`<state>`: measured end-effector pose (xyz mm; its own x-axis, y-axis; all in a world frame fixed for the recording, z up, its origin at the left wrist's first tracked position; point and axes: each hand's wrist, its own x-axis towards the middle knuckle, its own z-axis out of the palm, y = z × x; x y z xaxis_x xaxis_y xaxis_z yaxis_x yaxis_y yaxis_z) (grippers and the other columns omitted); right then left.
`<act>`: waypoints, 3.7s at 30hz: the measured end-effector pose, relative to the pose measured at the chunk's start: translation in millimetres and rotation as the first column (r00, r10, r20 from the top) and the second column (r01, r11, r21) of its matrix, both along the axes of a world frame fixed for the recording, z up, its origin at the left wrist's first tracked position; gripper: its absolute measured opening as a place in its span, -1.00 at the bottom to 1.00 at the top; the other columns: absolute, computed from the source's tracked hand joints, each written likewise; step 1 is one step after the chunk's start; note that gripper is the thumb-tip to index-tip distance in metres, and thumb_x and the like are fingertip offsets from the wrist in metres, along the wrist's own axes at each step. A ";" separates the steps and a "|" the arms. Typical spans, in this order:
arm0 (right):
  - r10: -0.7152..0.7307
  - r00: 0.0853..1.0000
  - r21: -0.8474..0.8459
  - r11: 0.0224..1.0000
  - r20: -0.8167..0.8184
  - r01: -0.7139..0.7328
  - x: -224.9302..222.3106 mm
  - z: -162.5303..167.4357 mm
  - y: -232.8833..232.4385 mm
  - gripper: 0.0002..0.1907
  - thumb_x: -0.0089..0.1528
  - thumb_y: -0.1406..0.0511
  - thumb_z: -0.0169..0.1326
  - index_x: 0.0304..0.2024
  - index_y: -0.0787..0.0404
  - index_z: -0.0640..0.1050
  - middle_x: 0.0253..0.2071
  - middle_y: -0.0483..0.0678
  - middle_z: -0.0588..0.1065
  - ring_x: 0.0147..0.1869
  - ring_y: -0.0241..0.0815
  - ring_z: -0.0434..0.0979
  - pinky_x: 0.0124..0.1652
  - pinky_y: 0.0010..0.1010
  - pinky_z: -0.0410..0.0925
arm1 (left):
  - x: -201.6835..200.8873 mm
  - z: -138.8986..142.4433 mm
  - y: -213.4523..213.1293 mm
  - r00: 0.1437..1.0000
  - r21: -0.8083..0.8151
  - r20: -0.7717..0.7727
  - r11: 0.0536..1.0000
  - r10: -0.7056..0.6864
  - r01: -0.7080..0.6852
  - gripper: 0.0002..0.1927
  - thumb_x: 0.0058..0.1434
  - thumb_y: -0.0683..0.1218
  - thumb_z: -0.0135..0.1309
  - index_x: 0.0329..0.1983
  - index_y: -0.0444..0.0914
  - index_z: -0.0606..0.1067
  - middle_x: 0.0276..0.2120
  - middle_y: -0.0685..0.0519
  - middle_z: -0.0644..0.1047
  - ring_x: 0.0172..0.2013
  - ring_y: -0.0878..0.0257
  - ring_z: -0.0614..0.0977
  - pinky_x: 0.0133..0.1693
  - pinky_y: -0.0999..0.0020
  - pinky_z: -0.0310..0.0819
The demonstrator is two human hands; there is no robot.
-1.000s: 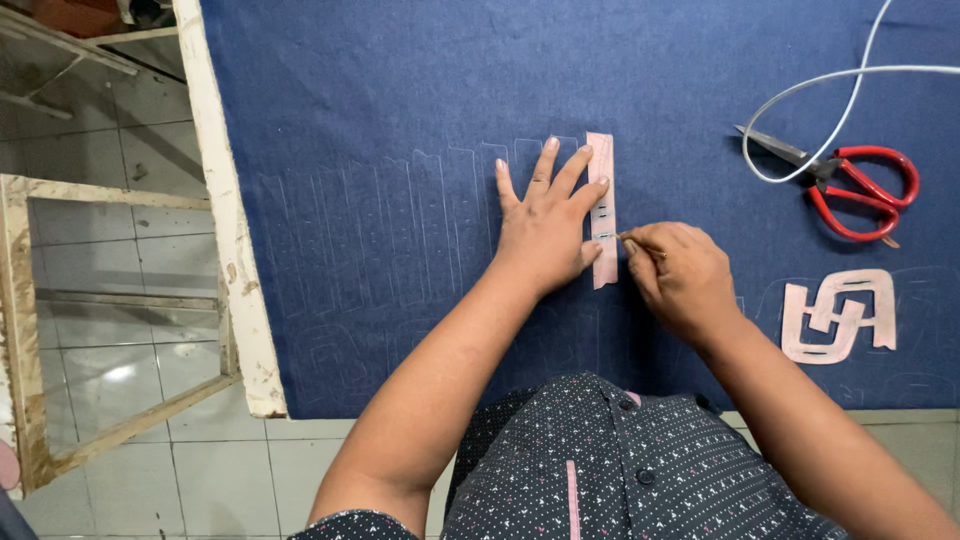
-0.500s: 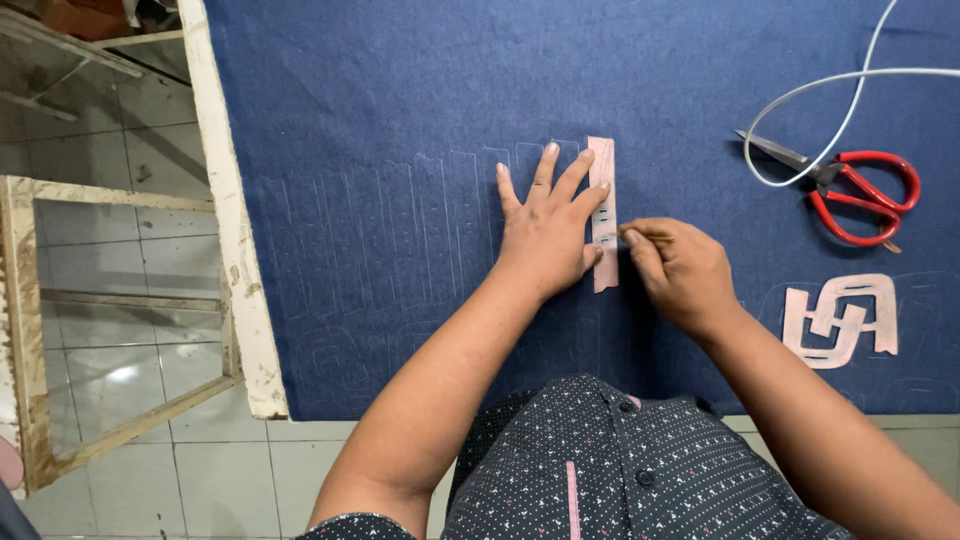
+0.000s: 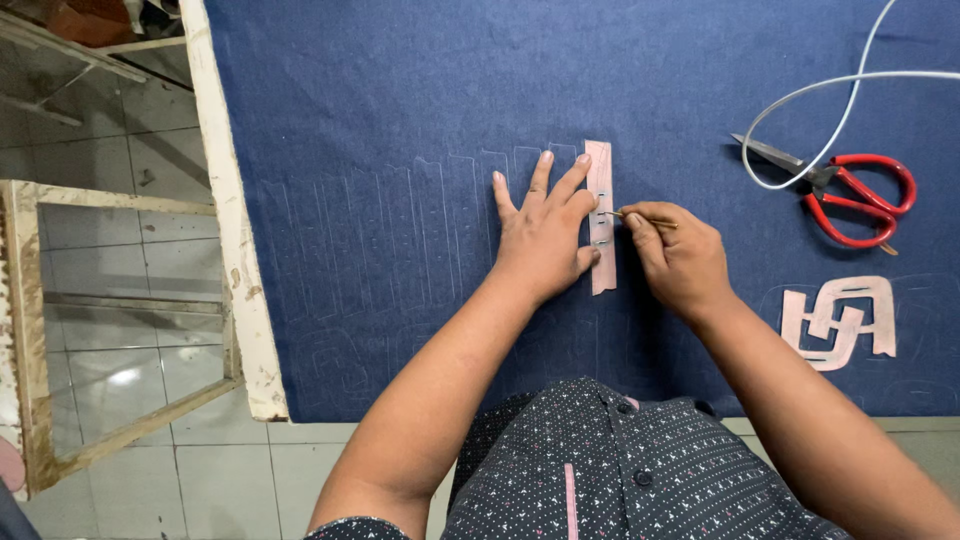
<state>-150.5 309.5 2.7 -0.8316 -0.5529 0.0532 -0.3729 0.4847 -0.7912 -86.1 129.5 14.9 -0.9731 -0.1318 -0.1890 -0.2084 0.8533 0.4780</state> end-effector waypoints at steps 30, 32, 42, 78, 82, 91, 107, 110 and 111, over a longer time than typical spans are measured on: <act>0.054 0.998 -0.095 0.994 0.021 -0.052 -22.1 -7.6 15.7 -0.82 0.41 0.42 -0.01 -0.01 0.29 0.60 -0.08 0.05 0.61 0.01 -0.15 0.65 0.01 -0.34 0.46 | 7.4 -8.8 -2.5 0.996 -0.008 -0.084 1.000 -0.023 0.023 -0.40 -0.03 0.10 0.38 0.09 -0.03 0.49 0.46 0.16 0.18 0.49 -0.04 0.04 0.30 -0.65 -0.34; 0.040 0.999 -0.068 0.997 0.013 -0.039 -17.0 -6.2 31.1 -0.78 0.36 0.44 -0.03 0.00 0.27 0.59 -0.07 0.05 0.58 -0.03 -0.12 0.62 0.00 -0.34 0.44 | 6.7 -11.7 0.5 0.997 -0.005 -0.073 0.999 -0.036 0.035 -0.34 -0.01 0.12 0.37 0.18 -0.03 0.45 0.46 0.17 0.19 0.50 -0.02 0.04 0.32 -0.62 -0.37; 0.203 0.972 0.276 0.947 -0.116 -0.165 7.2 5.3 52.0 -0.45 0.08 0.28 0.31 0.14 0.18 0.58 0.06 0.10 0.45 0.02 0.07 0.54 -0.02 -0.19 0.42 | -4.9 -25.5 18.0 0.991 0.047 -0.122 0.997 -0.055 0.062 -0.13 0.08 0.21 0.27 0.44 -0.01 0.24 0.48 0.19 0.13 0.51 0.02 0.01 0.32 -0.59 -0.43; 0.165 0.980 0.158 0.977 -0.112 -0.146 0.3 5.1 50.4 -0.69 0.26 0.32 0.20 0.07 0.18 0.63 0.09 0.12 0.46 0.11 0.06 0.50 0.08 -0.20 0.41 | 2.3 -13.5 16.1 0.980 0.033 -0.154 0.990 -0.129 0.136 -0.25 -0.08 0.24 0.33 0.24 0.08 0.48 0.42 0.18 0.24 0.47 0.11 0.11 0.31 -0.61 -0.47; 0.104 0.966 0.237 0.970 -0.237 -0.046 -20.6 22.6 43.8 -0.82 0.35 0.30 0.18 -0.03 0.17 0.68 -0.18 0.08 0.48 -0.07 0.08 0.52 -0.07 -0.17 0.39 | 5.1 -10.7 30.7 0.984 -0.017 -0.116 0.991 -0.132 0.131 -0.34 -0.01 0.10 0.27 0.21 -0.07 0.48 0.37 0.12 0.30 0.35 0.02 0.26 0.24 -0.36 -0.12; 0.281 0.960 0.272 0.924 -0.001 -0.270 -52.4 32.8 3.3 -0.80 0.34 0.23 0.10 -0.12 0.23 0.59 -0.19 0.10 0.58 -0.12 0.14 0.59 -0.16 -0.13 0.43 | 5.7 -31.3 97.6 0.948 0.154 0.288 0.971 0.134 -0.184 -0.37 0.44 0.04 -0.22 0.56 -0.14 0.09 -0.18 -0.37 0.57 -0.21 -0.33 0.65 -0.19 -0.17 0.58; 0.295 0.891 0.162 0.954 -0.346 -0.253 -96.1 17.3 -29.8 -0.90 0.38 0.33 0.19 -0.14 0.26 0.62 -0.18 0.05 0.57 -0.13 0.10 0.59 -0.15 -0.19 0.44 | -0.1 -12.3 69.5 0.998 0.015 -0.005 0.998 -0.062 0.062 -0.71 0.22 -0.07 0.03 0.00 -0.21 0.45 0.47 -0.18 0.16 -0.33 -0.12 0.67 -0.40 -0.07 0.64; 0.281 0.889 0.144 0.959 -0.361 -0.245 -95.7 16.7 -28.1 -0.92 0.39 0.35 0.19 -0.13 0.26 0.61 -0.17 0.04 0.58 -0.10 0.07 0.60 -0.12 -0.21 0.45 | -0.8 -8.4 65.6 0.998 0.036 -0.007 0.997 -0.061 0.061 -0.70 0.23 -0.08 0.03 0.03 -0.19 0.45 0.47 -0.17 0.15 -0.29 -0.14 0.68 -0.36 -0.03 0.65; 0.275 0.892 0.138 0.961 -0.359 -0.241 -95.3 17.3 -26.6 -0.92 0.39 0.35 0.18 -0.13 0.26 0.61 -0.16 0.03 0.58 -0.09 0.07 0.60 -0.11 -0.21 0.45 | -0.9 -8.0 64.9 0.998 0.049 -0.007 0.997 -0.061 0.062 -0.69 0.22 -0.08 0.03 0.03 -0.19 0.44 0.47 -0.17 0.15 -0.27 -0.15 0.68 -0.35 -0.02 0.66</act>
